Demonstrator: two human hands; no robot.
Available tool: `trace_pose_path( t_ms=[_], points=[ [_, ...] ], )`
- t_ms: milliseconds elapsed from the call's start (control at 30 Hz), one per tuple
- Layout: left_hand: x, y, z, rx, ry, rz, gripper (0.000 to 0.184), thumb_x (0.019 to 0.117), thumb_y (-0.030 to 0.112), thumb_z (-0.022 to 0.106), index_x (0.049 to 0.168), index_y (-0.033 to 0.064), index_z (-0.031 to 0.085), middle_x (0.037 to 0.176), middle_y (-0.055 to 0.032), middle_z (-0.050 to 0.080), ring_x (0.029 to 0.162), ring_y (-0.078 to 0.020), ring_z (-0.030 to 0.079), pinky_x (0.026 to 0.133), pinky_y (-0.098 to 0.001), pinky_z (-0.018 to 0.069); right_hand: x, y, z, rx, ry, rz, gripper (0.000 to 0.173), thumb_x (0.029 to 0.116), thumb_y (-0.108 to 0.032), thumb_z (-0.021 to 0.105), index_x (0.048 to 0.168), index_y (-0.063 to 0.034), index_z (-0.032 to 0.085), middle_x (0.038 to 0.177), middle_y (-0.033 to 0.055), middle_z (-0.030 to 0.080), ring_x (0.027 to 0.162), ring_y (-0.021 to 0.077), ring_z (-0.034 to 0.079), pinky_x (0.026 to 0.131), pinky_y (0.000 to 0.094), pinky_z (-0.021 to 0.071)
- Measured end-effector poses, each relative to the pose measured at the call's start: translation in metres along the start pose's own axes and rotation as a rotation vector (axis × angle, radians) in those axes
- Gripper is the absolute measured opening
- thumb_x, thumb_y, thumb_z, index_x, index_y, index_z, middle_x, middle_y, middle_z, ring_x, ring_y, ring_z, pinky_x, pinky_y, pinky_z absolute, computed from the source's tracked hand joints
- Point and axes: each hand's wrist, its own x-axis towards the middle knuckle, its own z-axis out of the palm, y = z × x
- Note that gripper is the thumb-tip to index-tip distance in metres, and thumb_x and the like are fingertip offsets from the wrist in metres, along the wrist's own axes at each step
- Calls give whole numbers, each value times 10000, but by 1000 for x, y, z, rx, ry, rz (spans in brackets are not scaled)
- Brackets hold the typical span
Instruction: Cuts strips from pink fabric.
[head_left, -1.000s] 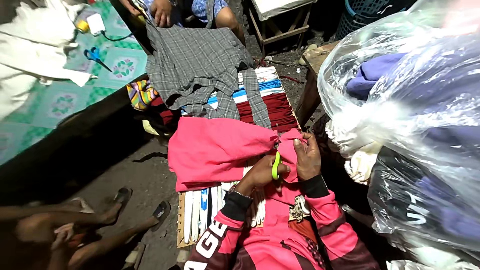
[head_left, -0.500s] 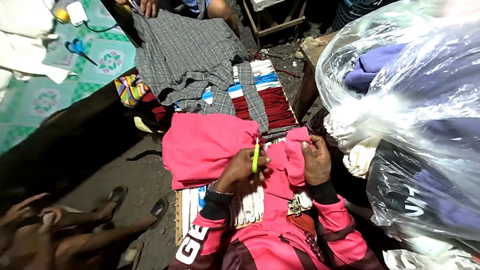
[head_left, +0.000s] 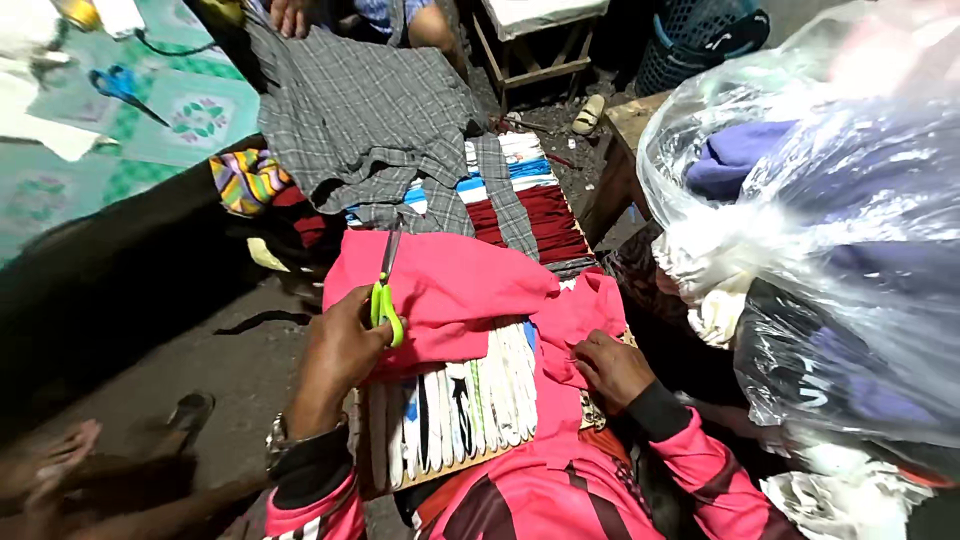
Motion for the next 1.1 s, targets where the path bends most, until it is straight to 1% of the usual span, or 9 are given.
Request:
trace_pose_path(
  t_ms=[100, 267, 367, 500, 733, 833, 967, 1033, 1100],
  points=[
    [1, -20, -2, 2, 125, -12, 397, 928, 176, 764, 1310, 127, 668, 979, -175, 738, 848, -361, 717, 781, -642, 557, 1, -4, -28, 22, 57, -37, 286, 1019, -293, 568, 1151, -82, 708, 1094, 154, 675, 994, 315, 688, 848, 529, 569],
    [5, -39, -4, -59, 198, -55, 423, 920, 162, 748, 1321, 73, 645, 1001, -239, 714, 910, -442, 688, 831, -707, 511, 5, -20, -74, 270, 339, -284, 231, 983, -291, 618, 1050, -96, 724, 1033, 59, 707, 942, 120, 669, 847, 315, 566],
    [16, -41, -7, -54, 208, -101, 398, 931, 168, 735, 1308, 72, 653, 1016, -230, 716, 944, -437, 687, 855, -691, 515, 18, -39, -80, 118, 156, -154, 387, 939, -428, 677, 1178, -124, 697, 979, 79, 723, 873, 213, 697, 808, 471, 583],
    [31, -38, -9, -13, 137, -123, 415, 956, 217, 692, 1339, 72, 628, 1141, -235, 702, 1079, -434, 671, 935, -665, 506, 43, -49, -26, -122, -208, 230, 995, 783, -608, 793, 1580, -179, 381, 1133, 224, 714, 1044, 439, 686, 904, 677, 518],
    [24, -42, 20, 103, -27, -51, 607, 897, 316, 701, 1449, 109, 554, 1356, -207, 605, 1285, -412, 561, 1027, -626, 474, 25, -47, 4, -127, -81, 213, 365, 972, -339, 625, 1193, -56, 687, 1067, 208, 730, 1039, 405, 700, 876, 636, 533],
    [15, -44, 43, 146, -35, -42, 773, 853, 363, 734, 1542, 146, 459, 1473, -176, 537, 1393, -405, 468, 1071, -645, 423, 14, -43, -3, -59, -56, 181, 429, 962, -377, 641, 1189, -14, 679, 1069, 233, 722, 1030, 430, 696, 869, 654, 527],
    [12, -47, 64, 223, -29, -83, 962, 765, 360, 825, 1601, 209, 373, 1497, -151, 519, 1418, -395, 433, 1072, -661, 394, 8, -42, 5, -13, -51, 178, 971, 781, -654, 780, 1523, -104, 480, 1367, 256, 602, 1132, 444, 656, 917, 654, 524],
    [13, -49, 74, 283, 21, -88, 877, 767, 301, 818, 1559, 217, 451, 1440, -138, 572, 1370, -397, 479, 1048, -646, 412, 10, -42, 13, -51, -102, 199, 970, 772, -600, 799, 1546, -125, 458, 1404, 272, 566, 1119, 465, 652, 899, 666, 523],
    [15, -55, 82, 315, 104, -66, 634, 824, 213, 759, 1435, 173, 594, 1282, -126, 671, 1230, -374, 586, 1009, -604, 442, 11, -45, 16, -71, -139, 218, 764, 850, -454, 743, 1487, -95, 522, 1342, 256, 618, 1125, 452, 656, 913, 666, 516]
  ],
)
